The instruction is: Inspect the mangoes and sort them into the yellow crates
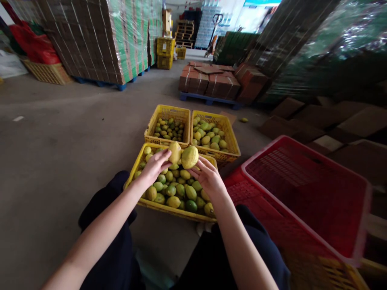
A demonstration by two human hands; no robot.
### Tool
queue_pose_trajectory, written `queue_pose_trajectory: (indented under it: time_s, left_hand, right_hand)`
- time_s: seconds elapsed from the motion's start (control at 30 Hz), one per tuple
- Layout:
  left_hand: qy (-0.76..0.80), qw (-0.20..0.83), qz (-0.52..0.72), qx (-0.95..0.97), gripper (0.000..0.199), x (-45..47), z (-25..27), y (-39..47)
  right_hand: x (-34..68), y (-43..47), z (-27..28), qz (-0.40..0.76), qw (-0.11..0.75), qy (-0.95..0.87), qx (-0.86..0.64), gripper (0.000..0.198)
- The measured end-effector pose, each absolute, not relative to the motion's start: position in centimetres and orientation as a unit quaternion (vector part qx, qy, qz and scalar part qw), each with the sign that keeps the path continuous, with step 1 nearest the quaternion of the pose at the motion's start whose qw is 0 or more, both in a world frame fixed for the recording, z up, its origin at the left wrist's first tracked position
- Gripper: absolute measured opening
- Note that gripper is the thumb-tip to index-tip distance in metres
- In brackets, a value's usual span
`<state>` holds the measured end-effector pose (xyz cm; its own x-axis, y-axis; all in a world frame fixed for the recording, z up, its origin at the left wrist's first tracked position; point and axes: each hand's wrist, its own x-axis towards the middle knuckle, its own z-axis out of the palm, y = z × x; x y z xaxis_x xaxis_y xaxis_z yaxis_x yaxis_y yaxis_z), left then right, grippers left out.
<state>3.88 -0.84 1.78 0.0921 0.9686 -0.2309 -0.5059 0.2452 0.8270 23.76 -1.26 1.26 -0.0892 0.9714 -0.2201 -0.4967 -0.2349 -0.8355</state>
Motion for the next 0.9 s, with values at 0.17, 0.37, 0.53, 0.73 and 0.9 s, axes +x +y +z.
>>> queue_pose_trajectory:
  time_s: [0.17, 0.37, 0.53, 0.73, 0.9]
  left_hand:
    - [0.432, 0.665, 0.519, 0.319, 0.026, 4.6, 2.0, -1.1]
    - [0.379, 0.699, 0.522, 0.307, 0.027, 4.7, 2.2, -1.0]
    - [0.371, 0.706, 0.538, 0.274, 0.023, 4.2, 2.1, -0.8]
    - [0.356, 0.703, 0.550, 0.277, 0.021, 4.2, 1.9, -0.8]
    - [0.381, 0.679, 0.569, 0.267, 0.022, 4.1, 2.0, -0.6]
  right_hand:
    - [23.3, -1.5, 1.5, 0.667, 0.519, -0.331, -0.420, 0.042]
    - [23.2, -1.5, 1.6, 0.660, 0.511, -0.349, -0.426, 0.043]
    - [23.9, -1.3, 1.8, 0.663, 0.521, -0.344, -0.413, 0.047]
    - [24.3, -1.0, 1.5, 0.667, 0.542, -0.313, -0.405, 0.044]
    - [24.5, -0.8, 1.1, 0.676, 0.541, -0.300, -0.400, 0.044]
